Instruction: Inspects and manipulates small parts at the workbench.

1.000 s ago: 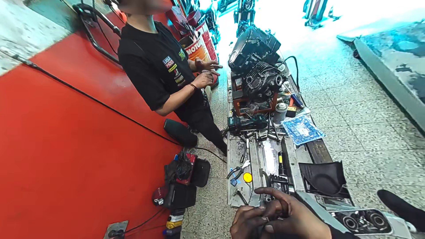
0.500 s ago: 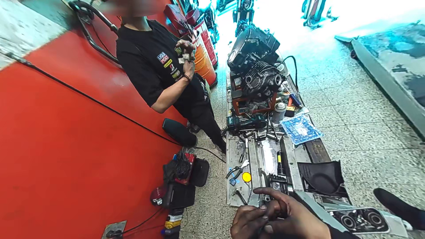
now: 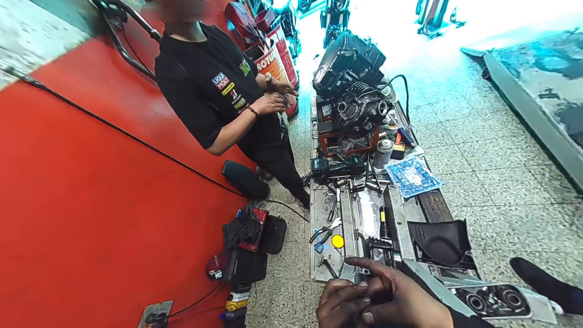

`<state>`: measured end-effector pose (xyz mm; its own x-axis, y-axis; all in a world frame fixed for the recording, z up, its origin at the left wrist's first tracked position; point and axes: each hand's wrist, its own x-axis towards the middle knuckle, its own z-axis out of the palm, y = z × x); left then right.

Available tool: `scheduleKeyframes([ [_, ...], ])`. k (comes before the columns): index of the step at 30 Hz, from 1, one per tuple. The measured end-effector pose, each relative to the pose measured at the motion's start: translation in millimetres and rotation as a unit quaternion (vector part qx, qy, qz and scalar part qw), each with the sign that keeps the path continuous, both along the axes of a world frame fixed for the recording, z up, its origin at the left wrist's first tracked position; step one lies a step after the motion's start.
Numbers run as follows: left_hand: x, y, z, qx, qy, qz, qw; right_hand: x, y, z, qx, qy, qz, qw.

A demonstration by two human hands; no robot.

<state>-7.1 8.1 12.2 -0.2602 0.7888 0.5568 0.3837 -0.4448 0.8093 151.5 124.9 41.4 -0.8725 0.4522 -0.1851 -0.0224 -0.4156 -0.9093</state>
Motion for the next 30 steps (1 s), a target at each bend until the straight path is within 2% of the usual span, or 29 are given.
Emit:
scheduleKeyframes([
  [9, -4.0, -1.5, -0.3, -0.002, -0.007, -0.036, 0.999, 2.0, 1.7, -0.3, 0.034, -0.032, 0.032, 0.998],
  [20, -5.7, -2.4, -0.5, 0.013, -0.022, -0.044, 0.999, 0.3, 2.0, 0.6, 0.016, -0.002, 0.046, 0.999],
  [30, -6.4, -1.9, -1.5, 0.018, -0.038, -0.046, 0.998, 0.5, 0.8, 1.5, 0.004, -0.020, 0.023, 1.000],
])
